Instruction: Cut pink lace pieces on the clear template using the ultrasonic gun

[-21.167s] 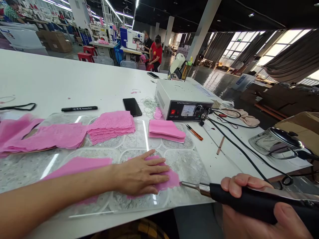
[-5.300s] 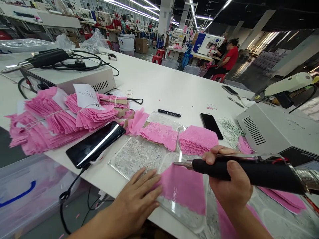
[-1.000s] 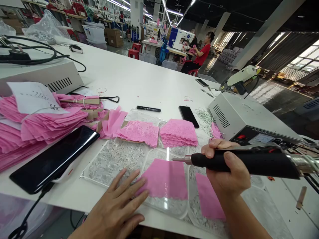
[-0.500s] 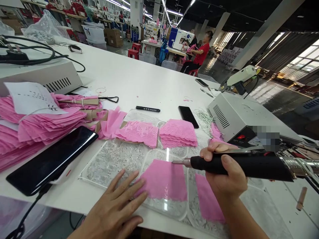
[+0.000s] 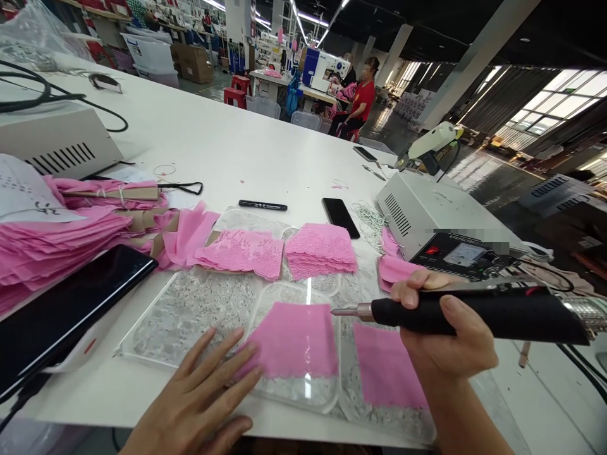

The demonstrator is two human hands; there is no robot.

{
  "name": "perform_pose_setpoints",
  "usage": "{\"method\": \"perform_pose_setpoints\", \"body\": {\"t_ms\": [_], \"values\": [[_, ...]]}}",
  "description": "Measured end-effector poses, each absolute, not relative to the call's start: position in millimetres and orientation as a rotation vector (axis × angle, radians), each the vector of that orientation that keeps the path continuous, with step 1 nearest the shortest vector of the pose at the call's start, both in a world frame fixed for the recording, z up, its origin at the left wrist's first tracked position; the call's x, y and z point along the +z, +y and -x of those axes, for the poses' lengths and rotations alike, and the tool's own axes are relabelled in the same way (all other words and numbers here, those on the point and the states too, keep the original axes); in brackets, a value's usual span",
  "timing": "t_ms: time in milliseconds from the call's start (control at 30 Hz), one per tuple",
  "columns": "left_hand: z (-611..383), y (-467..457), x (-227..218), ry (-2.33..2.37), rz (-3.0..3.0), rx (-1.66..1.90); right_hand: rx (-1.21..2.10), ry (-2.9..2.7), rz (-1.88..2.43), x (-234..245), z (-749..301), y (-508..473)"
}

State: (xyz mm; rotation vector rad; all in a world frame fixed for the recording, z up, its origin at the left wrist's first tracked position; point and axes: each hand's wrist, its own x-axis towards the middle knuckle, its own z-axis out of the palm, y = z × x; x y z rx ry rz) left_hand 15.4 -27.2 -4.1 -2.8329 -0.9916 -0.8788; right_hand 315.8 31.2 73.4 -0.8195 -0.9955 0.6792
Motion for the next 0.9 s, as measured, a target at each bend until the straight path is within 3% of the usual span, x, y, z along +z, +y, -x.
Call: {"method": "perform_pose_setpoints", "body": {"t_ms": [900], "values": [[-16.8, -30.2, -4.2, -1.051, 2.892, -0.898, 0.732, -1.019, 0.818, 67.5, -324.6, 20.1]]}}
